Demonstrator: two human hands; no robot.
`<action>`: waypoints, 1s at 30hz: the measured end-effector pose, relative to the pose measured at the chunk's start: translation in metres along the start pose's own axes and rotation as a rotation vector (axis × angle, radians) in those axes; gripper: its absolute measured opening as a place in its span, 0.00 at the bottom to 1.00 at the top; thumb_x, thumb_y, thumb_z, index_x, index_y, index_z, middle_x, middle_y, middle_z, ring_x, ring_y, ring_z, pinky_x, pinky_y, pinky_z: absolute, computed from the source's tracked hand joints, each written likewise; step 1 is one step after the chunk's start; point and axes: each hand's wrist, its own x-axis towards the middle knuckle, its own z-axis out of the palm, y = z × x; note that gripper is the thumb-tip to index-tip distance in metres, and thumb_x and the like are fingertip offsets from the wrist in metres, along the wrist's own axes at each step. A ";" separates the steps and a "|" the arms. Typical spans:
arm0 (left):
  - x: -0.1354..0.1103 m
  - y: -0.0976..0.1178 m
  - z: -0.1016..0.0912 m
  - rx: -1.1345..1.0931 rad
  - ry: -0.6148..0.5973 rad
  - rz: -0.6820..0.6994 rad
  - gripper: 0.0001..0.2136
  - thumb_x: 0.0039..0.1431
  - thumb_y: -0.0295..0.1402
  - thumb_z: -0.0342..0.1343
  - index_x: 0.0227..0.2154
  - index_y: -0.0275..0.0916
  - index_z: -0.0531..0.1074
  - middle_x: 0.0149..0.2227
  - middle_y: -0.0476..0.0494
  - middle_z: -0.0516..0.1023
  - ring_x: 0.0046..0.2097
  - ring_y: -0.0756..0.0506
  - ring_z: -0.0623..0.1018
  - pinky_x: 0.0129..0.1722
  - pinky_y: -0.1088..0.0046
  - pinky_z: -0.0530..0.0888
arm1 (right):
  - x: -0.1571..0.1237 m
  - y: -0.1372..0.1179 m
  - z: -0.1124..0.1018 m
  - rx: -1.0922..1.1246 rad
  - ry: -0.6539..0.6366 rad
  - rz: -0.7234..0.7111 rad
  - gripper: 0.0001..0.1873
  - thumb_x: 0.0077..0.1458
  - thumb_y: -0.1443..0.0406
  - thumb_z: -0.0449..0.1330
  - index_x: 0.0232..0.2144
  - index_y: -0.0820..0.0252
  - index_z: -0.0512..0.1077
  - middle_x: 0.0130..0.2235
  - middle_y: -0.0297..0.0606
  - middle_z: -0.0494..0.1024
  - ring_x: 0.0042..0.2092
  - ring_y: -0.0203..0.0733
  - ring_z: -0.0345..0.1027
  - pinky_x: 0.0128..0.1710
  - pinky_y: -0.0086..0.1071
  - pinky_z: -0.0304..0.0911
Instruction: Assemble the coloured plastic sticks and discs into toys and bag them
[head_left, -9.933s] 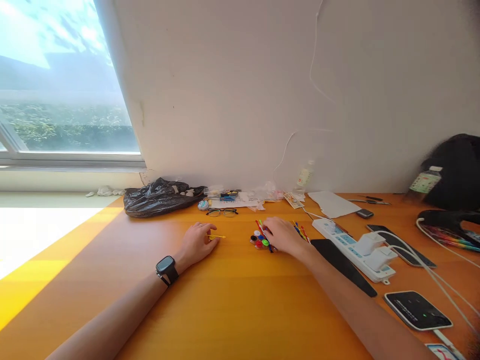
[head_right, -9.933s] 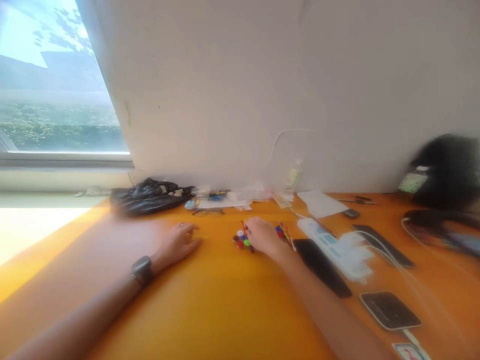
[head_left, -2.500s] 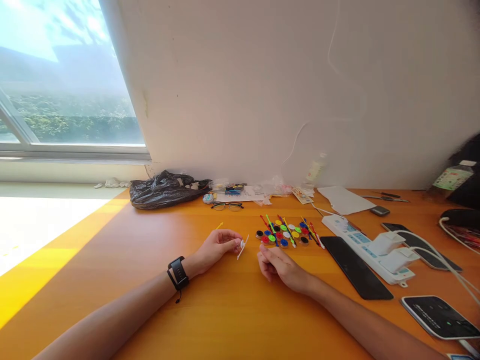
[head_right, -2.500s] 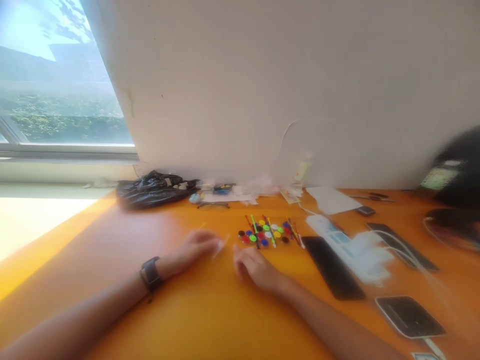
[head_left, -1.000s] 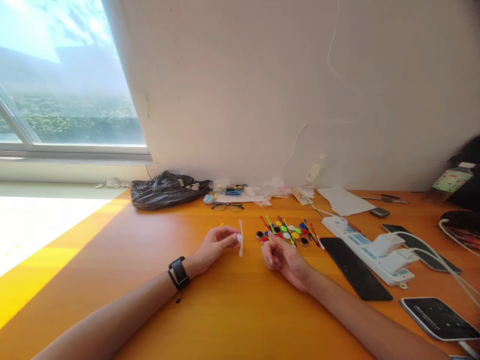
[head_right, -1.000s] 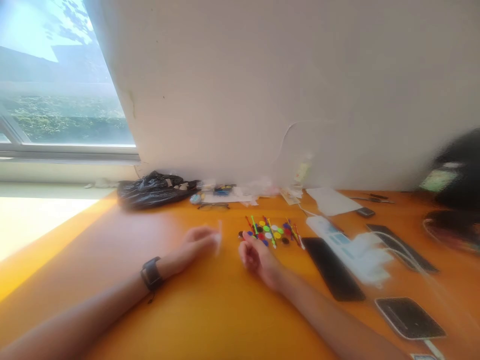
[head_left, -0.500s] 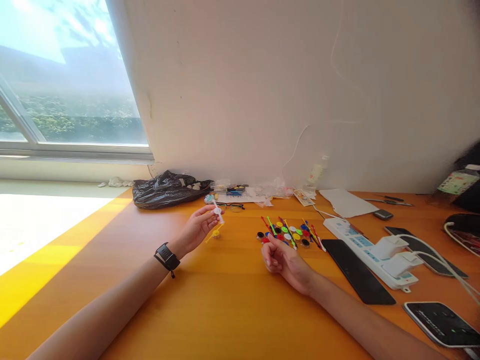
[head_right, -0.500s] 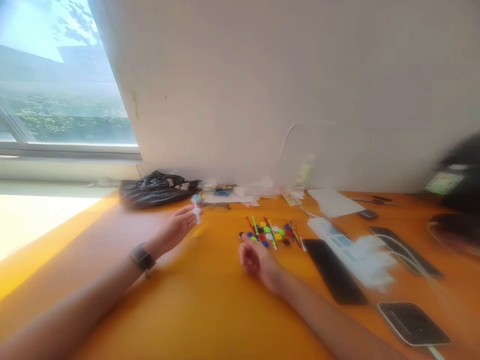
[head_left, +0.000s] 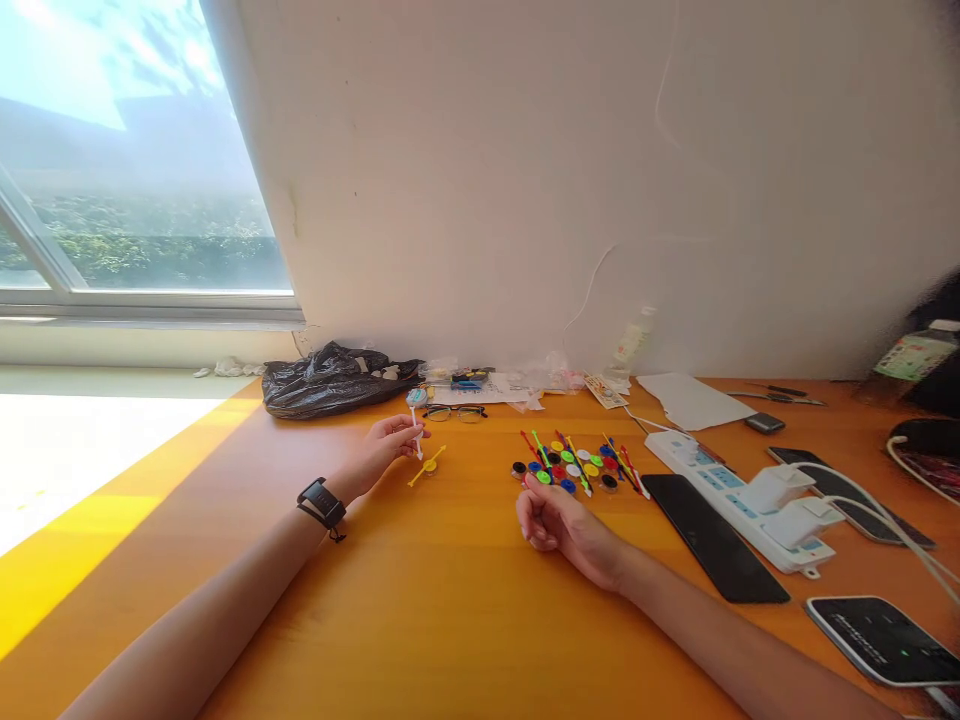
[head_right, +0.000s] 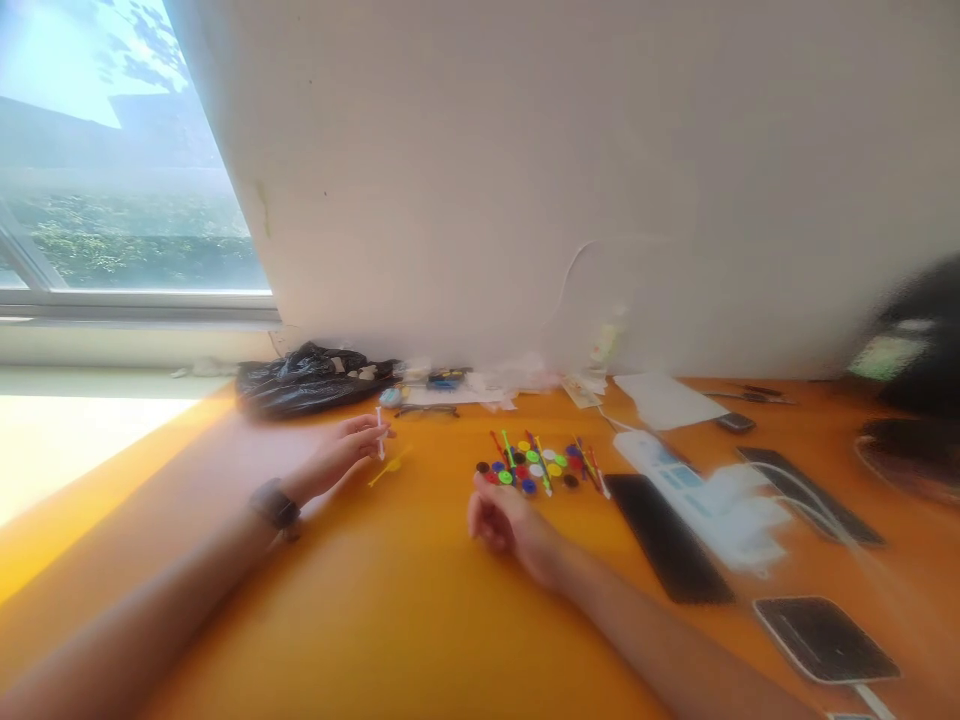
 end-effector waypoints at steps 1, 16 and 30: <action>-0.002 0.001 0.002 0.064 0.003 0.028 0.14 0.60 0.39 0.69 0.40 0.35 0.76 0.39 0.41 0.82 0.31 0.50 0.76 0.35 0.74 0.74 | 0.000 0.001 0.000 -0.008 0.000 -0.007 0.39 0.65 0.36 0.52 0.21 0.62 0.72 0.21 0.30 0.58 0.24 0.33 0.48 0.26 0.33 0.41; -0.031 0.001 0.047 0.284 -0.255 0.212 0.20 0.57 0.46 0.71 0.33 0.38 0.69 0.35 0.45 0.82 0.35 0.45 0.84 0.33 0.72 0.77 | 0.002 0.004 0.001 -0.070 0.017 -0.029 0.35 0.65 0.39 0.56 0.22 0.62 0.74 0.21 0.32 0.63 0.24 0.34 0.53 0.24 0.30 0.44; -0.038 -0.010 0.048 1.323 -0.162 0.754 0.13 0.72 0.36 0.55 0.29 0.41 0.67 0.33 0.45 0.77 0.36 0.44 0.74 0.37 0.66 0.68 | 0.001 0.000 0.004 -0.117 0.005 -0.010 0.36 0.63 0.38 0.56 0.22 0.63 0.74 0.20 0.32 0.63 0.24 0.33 0.53 0.24 0.31 0.45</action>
